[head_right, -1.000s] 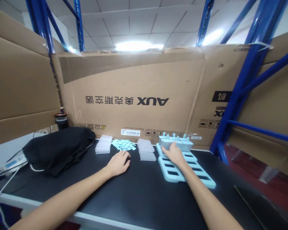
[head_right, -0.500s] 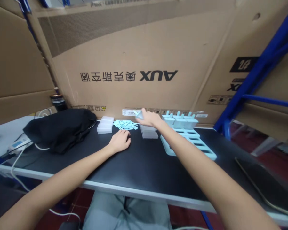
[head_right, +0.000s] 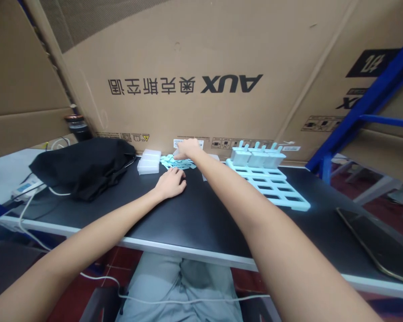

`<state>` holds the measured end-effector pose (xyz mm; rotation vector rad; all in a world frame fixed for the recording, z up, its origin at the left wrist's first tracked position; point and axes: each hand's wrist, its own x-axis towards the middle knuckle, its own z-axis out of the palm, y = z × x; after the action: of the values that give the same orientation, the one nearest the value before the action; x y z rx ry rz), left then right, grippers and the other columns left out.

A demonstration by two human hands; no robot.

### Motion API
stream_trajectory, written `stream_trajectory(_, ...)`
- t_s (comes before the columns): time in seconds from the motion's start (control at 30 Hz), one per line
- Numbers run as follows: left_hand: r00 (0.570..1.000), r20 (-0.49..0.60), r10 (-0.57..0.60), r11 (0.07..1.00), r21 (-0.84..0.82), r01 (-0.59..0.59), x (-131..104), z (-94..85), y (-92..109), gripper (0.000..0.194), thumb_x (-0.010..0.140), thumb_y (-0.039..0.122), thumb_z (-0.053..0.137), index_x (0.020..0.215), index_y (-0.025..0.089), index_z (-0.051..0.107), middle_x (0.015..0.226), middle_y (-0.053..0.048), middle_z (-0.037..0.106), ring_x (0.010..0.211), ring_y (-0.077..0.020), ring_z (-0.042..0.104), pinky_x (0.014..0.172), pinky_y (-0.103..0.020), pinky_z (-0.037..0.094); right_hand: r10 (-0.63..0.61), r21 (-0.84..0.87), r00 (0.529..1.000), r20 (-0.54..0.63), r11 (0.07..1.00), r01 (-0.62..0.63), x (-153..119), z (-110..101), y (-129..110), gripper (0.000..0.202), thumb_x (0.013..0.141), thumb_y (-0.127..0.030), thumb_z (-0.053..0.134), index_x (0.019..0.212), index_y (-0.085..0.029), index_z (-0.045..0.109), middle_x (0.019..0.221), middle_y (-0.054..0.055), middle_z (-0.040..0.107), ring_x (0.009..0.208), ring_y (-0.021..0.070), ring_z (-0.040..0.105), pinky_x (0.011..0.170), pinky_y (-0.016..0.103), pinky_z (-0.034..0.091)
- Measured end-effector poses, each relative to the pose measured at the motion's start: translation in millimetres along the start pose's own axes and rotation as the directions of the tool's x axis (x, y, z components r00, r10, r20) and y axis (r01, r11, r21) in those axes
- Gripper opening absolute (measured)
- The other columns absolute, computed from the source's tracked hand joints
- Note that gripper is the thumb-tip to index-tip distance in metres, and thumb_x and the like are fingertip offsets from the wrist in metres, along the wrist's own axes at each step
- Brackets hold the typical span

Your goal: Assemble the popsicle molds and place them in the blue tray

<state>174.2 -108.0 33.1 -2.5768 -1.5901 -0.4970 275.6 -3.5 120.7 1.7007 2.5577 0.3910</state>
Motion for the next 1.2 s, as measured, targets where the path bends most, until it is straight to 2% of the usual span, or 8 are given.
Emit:
stream_trajectory(0.2, 1.0, -0.009, 0.008, 1.0, 0.002, -0.008, 0, 0.0, -2, 0.025, 0.087, 0.034, 0.042, 0.103, 0.018, 0.054, 0.107, -0.009, 0.055, 0.105, -0.0247, 0.049, 0.094, -0.037, 0.043, 0.048, 0.105, 0.999, 0.016, 0.993, -0.049, -12, -10, 10, 0.07, 0.078, -0.06, 0.048, 0.124, -0.006, 0.05, 0.121, 0.021, 0.054, 0.105, 0.0346, 0.056, 0.087, 0.045, 0.042)
stream_trajectory(0.33, 0.999, -0.026, 0.025, 1.0, 0.005, -0.025, -1, 1.1, -3, 0.027, 0.088, 0.034, 0.041, 0.105, 0.018, 0.053, 0.109, -0.01, 0.054, 0.106, -0.0253, 0.048, 0.091, -0.037, 0.044, -0.087, 0.206, 0.992, -0.094, 0.973, 0.105, -55, -16, 60, 0.071, 0.078, -0.056, 0.053, 0.13, -0.008, 0.043, 0.129, 0.02, 0.042, 0.105, 0.0315, 0.055, 0.092, 0.042, 0.042)
stream_trajectory(0.53, 0.985, -0.042, 0.169, 0.983, -0.064, -0.171, -2, 0.8, -4, 0.025, 0.089, 0.035, 0.042, 0.105, 0.021, 0.054, 0.11, -0.008, 0.052, 0.111, -0.0241, 0.047, 0.093, -0.036, 0.045, -0.199, 0.304, 0.944, -0.265, 0.911, 0.278, -125, 18, 124, 0.058, 0.079, -0.054, 0.055, 0.123, -0.017, 0.049, 0.113, 0.014, 0.059, 0.107, 0.0304, 0.053, 0.09, 0.044, 0.043)
stream_trajectory(0.7, 0.985, -0.022, 0.173, 0.983, -0.061, -0.174, -1, -0.6, -4, 0.023, 0.089, 0.035, 0.041, 0.103, 0.022, 0.055, 0.109, -0.006, 0.053, 0.11, -0.023, 0.048, 0.093, -0.036, 0.046, -0.25, 0.32, 0.936, -0.249, 0.89, 0.324, -135, 51, 129, 0.05, 0.078, -0.057, 0.055, 0.111, -0.02, 0.056, 0.107, 0.012, 0.06, 0.104, 0.0279, 0.052, 0.087, 0.041, 0.043)
stream_trajectory(0.9, 0.977, -0.037, 0.211, 0.976, -0.051, -0.213, -3, -1.8, -3, 0.022, 0.09, 0.033, 0.04, 0.101, 0.021, 0.055, 0.107, -0.006, 0.054, 0.107, -0.0226, 0.049, 0.092, -0.036, 0.046, -0.279, 0.209, 0.904, -0.325, 0.911, 0.356, -140, 60, 117, 0.04, 0.085, -0.053, 0.048, 0.107, -0.022, 0.059, 0.116, 0.011, 0.055, 0.107, 0.0269, 0.048, 0.094, 0.042, 0.037)
stream_trajectory(1.03, 0.977, -0.036, 0.212, 0.976, -0.051, -0.214, -5, -3.3, -1, 0.022, 0.09, 0.033, 0.04, 0.102, 0.021, 0.055, 0.107, -0.006, 0.054, 0.106, -0.0226, 0.049, 0.091, -0.036, 0.047, 0.028, 0.223, 0.871, -0.49, 0.97, 0.095, -150, 62, 142, 0.039, 0.087, -0.042, 0.045, 0.117, -0.018, 0.053, 0.117, 0.014, 0.052, 0.114, 0.0266, 0.043, 0.099, 0.041, 0.031)
stream_trajectory(1.13, 0.975, -0.04, 0.217, 0.975, -0.048, -0.219, -5, -4.4, 0, 0.022, 0.09, 0.032, 0.04, 0.102, 0.022, 0.055, 0.106, -0.006, 0.054, 0.106, -0.0225, 0.05, 0.091, -0.036, 0.047, 0.543, 0.382, 0.646, -0.535, 0.839, -0.388, -154, 72, 183, 0.049, 0.082, -0.034, 0.05, 0.123, -0.008, 0.044, 0.122, 0.022, 0.046, 0.122, 0.0325, 0.035, 0.1, 0.043, 0.028)
stream_trajectory(1.2, 0.975, -0.038, 0.219, 0.974, -0.047, -0.221, -5, -4.8, 0, 0.021, 0.09, 0.032, 0.04, 0.102, 0.022, 0.055, 0.106, -0.005, 0.055, 0.106, -0.0223, 0.05, 0.091, -0.036, 0.047, 0.797, 0.494, 0.495, -0.347, 0.604, -0.626, -155, 83, 211, 0.067, 0.076, -0.036, 0.058, 0.127, 0.001, 0.036, 0.126, 0.032, 0.039, 0.122, 0.0376, 0.034, 0.095, 0.042, 0.031)
